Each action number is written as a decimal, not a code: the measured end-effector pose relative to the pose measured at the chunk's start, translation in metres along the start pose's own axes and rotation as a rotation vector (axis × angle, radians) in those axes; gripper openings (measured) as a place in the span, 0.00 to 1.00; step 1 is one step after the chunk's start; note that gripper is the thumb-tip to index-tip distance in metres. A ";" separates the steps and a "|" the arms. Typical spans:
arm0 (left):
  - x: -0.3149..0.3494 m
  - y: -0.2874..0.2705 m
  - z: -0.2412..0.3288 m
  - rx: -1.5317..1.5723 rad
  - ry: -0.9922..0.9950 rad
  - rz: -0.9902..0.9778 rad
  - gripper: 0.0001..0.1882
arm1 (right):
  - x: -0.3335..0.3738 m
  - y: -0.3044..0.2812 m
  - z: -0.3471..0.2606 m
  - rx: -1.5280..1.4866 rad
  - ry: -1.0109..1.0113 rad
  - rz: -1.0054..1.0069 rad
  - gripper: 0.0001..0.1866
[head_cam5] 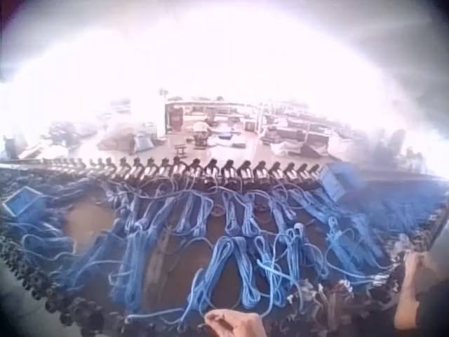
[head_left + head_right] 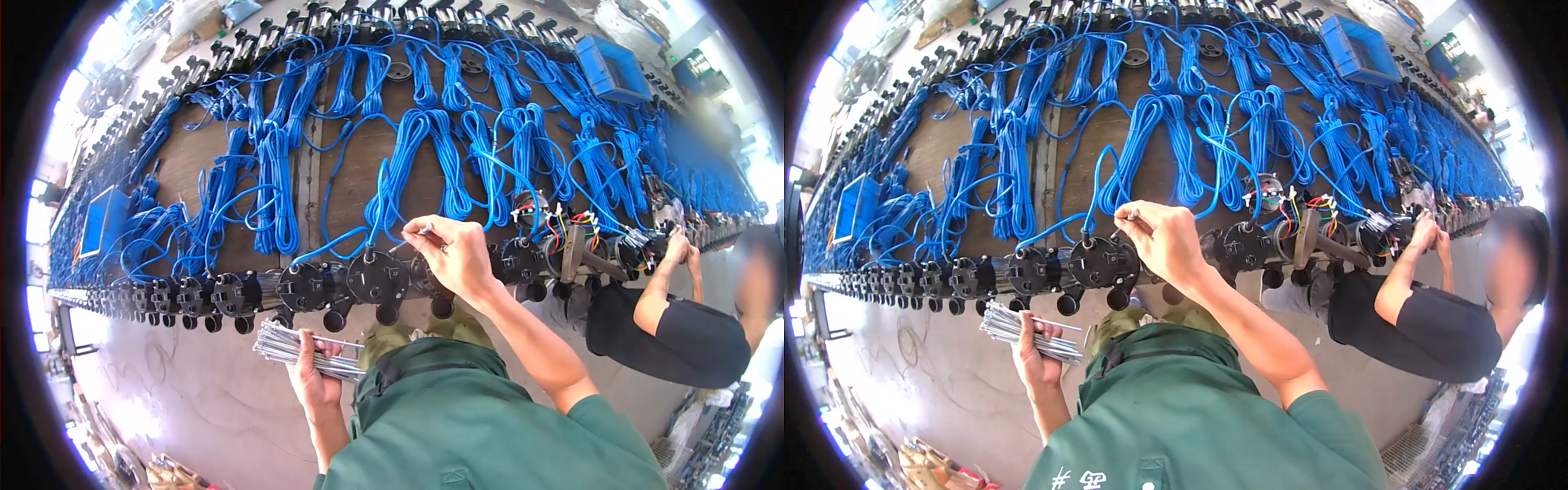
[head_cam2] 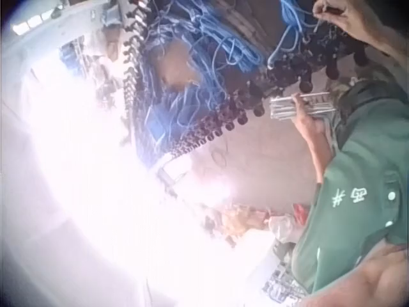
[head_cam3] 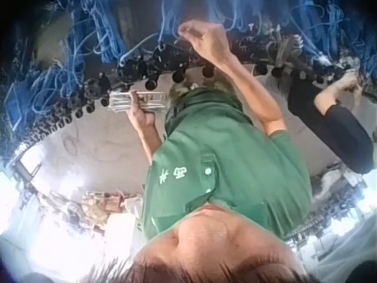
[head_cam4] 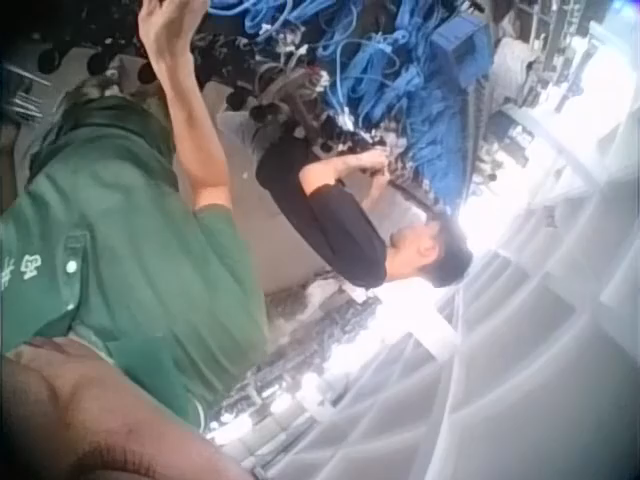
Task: The person assembles long blue cables into black housings by inserting metal pins and using a hammer to secure parts at an assembly line.
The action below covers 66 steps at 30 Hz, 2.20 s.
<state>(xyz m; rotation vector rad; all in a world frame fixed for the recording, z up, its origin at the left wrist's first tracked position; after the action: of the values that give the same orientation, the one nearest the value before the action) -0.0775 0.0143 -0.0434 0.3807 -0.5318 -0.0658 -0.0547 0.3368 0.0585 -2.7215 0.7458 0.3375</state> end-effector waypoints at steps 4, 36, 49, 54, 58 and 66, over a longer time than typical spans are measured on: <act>0.005 0.010 0.005 -0.058 0.188 0.146 0.06 | -0.007 0.003 0.000 0.069 -0.095 -0.092 0.05; 0.027 0.012 -0.036 -0.130 -0.265 -0.243 0.10 | 0.044 0.047 -0.066 0.210 -0.209 -0.274 0.27; 0.065 0.034 -0.020 0.215 -0.345 -0.410 0.26 | 0.057 0.103 -0.090 0.513 -0.579 -0.593 0.19; 0.076 0.045 -0.001 0.141 -0.287 -0.340 0.26 | 0.052 0.088 -0.095 0.343 -0.397 -0.372 0.18; 0.079 0.054 -0.009 0.106 -0.305 -0.443 0.22 | 0.080 0.127 -0.048 -0.165 0.418 -0.857 0.21; 0.069 0.053 -0.019 0.103 -0.273 -0.378 0.18 | 0.083 0.122 -0.026 -0.318 0.659 -0.814 0.13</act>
<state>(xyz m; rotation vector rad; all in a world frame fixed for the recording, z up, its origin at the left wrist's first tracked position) -0.0106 0.0590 -0.0059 0.5737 -0.7293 -0.4615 -0.0457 0.1902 0.0305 -3.1462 -0.3757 -0.6980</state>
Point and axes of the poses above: each hand's wrist, its own x-axis away from the middle knuckle, its own y-axis out of the palm, z = x × y, the point moved 9 cm from there along -x, towards the middle knuckle, and after that the axes turned 12 degrees about -x, right-handed, at the moved point
